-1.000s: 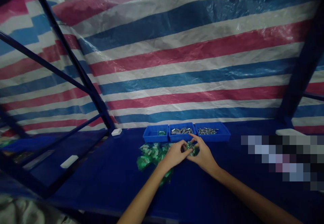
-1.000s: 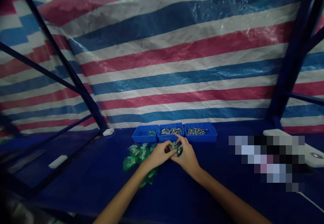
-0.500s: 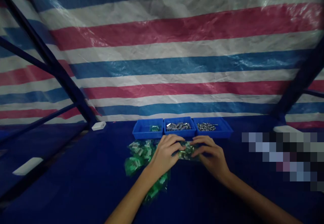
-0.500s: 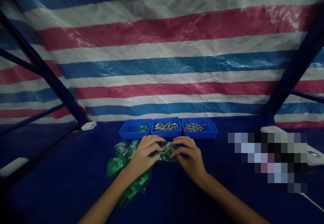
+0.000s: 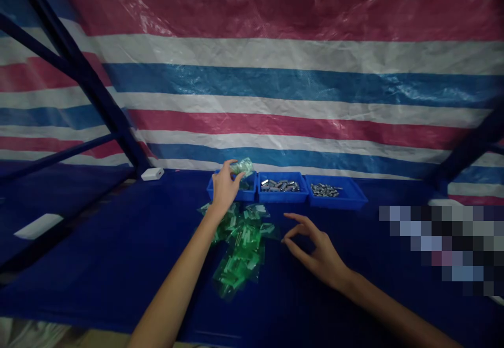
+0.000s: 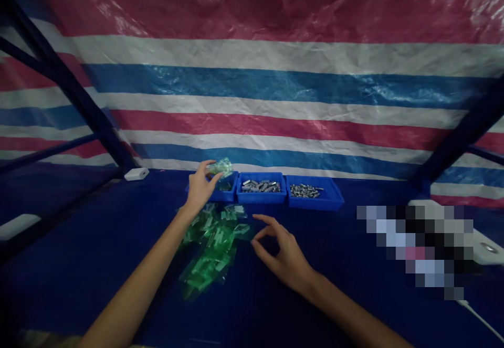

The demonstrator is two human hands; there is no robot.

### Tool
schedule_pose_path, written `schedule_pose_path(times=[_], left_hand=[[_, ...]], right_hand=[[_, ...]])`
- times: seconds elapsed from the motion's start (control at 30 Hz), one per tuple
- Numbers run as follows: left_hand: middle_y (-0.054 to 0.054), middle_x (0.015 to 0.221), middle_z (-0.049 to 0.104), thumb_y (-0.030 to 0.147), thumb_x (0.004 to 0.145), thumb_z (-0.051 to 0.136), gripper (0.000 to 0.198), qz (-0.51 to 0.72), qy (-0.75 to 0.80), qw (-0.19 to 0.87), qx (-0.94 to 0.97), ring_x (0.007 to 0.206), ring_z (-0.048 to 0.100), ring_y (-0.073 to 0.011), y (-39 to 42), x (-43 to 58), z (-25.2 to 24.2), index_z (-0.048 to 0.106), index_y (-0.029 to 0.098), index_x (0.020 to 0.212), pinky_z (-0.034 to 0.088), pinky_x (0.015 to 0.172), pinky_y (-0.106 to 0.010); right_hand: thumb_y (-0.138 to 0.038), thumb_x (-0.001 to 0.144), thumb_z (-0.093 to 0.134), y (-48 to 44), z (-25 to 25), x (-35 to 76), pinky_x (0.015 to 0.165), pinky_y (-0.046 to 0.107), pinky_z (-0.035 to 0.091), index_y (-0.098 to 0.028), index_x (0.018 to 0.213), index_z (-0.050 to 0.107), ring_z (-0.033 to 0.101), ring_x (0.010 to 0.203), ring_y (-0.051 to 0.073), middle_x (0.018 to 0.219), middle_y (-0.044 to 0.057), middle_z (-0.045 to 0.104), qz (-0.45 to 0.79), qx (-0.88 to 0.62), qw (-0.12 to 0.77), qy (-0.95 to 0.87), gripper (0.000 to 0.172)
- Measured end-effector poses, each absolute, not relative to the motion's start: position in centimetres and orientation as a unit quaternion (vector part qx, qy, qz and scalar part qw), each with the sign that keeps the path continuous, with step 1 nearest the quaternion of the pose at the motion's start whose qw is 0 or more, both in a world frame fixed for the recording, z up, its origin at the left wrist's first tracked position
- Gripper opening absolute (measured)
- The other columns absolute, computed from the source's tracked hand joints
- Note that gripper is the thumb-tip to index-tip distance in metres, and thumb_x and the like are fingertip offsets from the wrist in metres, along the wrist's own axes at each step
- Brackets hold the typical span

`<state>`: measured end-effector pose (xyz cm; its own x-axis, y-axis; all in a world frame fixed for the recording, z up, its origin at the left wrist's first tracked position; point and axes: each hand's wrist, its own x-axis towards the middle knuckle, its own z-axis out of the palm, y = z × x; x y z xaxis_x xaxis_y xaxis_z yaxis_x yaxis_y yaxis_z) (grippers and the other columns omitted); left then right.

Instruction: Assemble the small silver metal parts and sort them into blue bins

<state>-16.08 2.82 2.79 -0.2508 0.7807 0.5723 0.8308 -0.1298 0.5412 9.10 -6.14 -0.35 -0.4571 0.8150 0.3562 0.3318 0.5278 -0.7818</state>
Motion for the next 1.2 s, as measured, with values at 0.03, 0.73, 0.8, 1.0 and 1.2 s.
schedule_pose_path(times=[0.03,0.73,0.8,1.0,1.2], left_hand=[[-0.002,0.076,0.065,0.029,0.077,0.058,0.039,-0.394,-0.673,0.035,-0.625,0.077,0.060,-0.0203,3.3,-16.2,2.7,0.051,0.019,0.114,0.038,0.083,-0.036],[-0.004,0.106,0.058,0.039,0.073,0.061,0.039,-0.139,-0.470,-0.257,-0.833,0.097,0.053,-0.0205,-5.0,-11.5,5.2,0.056,0.023,0.108,0.041,0.084,-0.031],[-0.005,0.109,0.056,0.029,0.071,0.061,0.039,-0.105,-0.480,-0.233,-0.839,0.103,0.050,-0.0224,-6.0,-10.6,4.2,0.052,0.023,0.109,0.038,0.089,-0.034],[-0.005,0.106,0.055,0.042,0.069,0.064,0.043,-0.086,-0.471,-0.214,-0.852,0.105,0.048,-0.0251,-6.2,-10.2,3.1,0.052,0.021,0.105,0.029,0.098,-0.041],[-0.004,0.106,0.057,0.030,0.066,0.064,0.042,-0.075,-0.432,-0.226,-0.870,0.103,0.050,-0.0234,-5.7,-10.5,3.0,0.056,0.021,0.106,0.030,0.098,-0.039]], right_hand=[[-0.032,0.082,0.053,-6.3,-0.4,9.1,0.082,0.033,0.048,-0.024,0.126,0.040,0.064,0.081,0.017,0.082,0.001,0.067,0.324,-0.360,0.367,-0.794,0.046],[-0.028,0.084,0.049,-5.2,-1.8,8.8,0.098,0.043,0.036,-0.022,0.131,0.038,0.042,0.122,0.023,0.130,0.011,0.049,0.107,-0.286,0.192,-0.933,0.048],[-0.026,0.084,0.050,-5.0,-1.9,8.7,0.093,0.040,0.040,-0.022,0.124,0.046,0.049,0.115,0.022,0.123,0.010,0.054,0.097,-0.295,0.203,-0.929,0.041],[-0.023,0.086,0.050,-4.8,-2.3,9.1,0.079,0.033,0.044,-0.023,0.104,0.060,0.060,0.090,0.017,0.099,0.005,0.066,0.044,-0.295,0.235,-0.925,0.021],[-0.021,0.084,0.052,-4.7,-2.4,9.5,0.073,0.030,0.045,-0.023,0.100,0.062,0.062,0.082,0.016,0.092,0.004,0.068,0.031,-0.283,0.256,-0.924,0.019]])
